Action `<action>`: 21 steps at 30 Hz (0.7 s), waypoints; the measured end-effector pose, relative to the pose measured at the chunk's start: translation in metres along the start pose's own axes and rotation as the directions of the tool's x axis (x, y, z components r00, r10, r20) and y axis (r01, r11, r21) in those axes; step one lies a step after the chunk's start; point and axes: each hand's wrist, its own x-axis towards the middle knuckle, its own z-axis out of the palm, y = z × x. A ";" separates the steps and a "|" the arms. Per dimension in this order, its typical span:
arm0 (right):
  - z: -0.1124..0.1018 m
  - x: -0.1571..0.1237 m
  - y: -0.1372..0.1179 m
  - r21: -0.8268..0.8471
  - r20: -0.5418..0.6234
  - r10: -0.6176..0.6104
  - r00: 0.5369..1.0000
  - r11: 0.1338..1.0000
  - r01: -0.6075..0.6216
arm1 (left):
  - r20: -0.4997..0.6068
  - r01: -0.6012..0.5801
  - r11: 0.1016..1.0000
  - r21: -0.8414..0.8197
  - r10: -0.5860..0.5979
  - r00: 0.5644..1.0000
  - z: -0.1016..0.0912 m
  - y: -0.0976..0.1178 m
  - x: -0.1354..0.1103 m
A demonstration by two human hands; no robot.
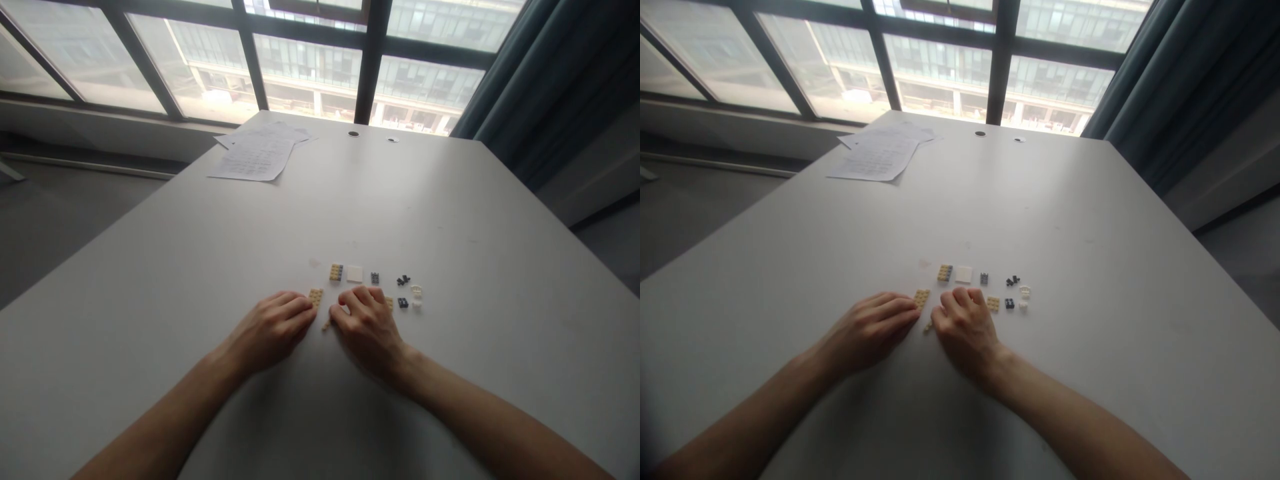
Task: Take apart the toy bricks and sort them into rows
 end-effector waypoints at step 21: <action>-0.002 0.001 -0.008 0.099 -0.003 0.107 0.994 0.989 -0.106 | 0.024 -0.030 0.998 -0.059 0.031 0.999 0.003 0.006 0.001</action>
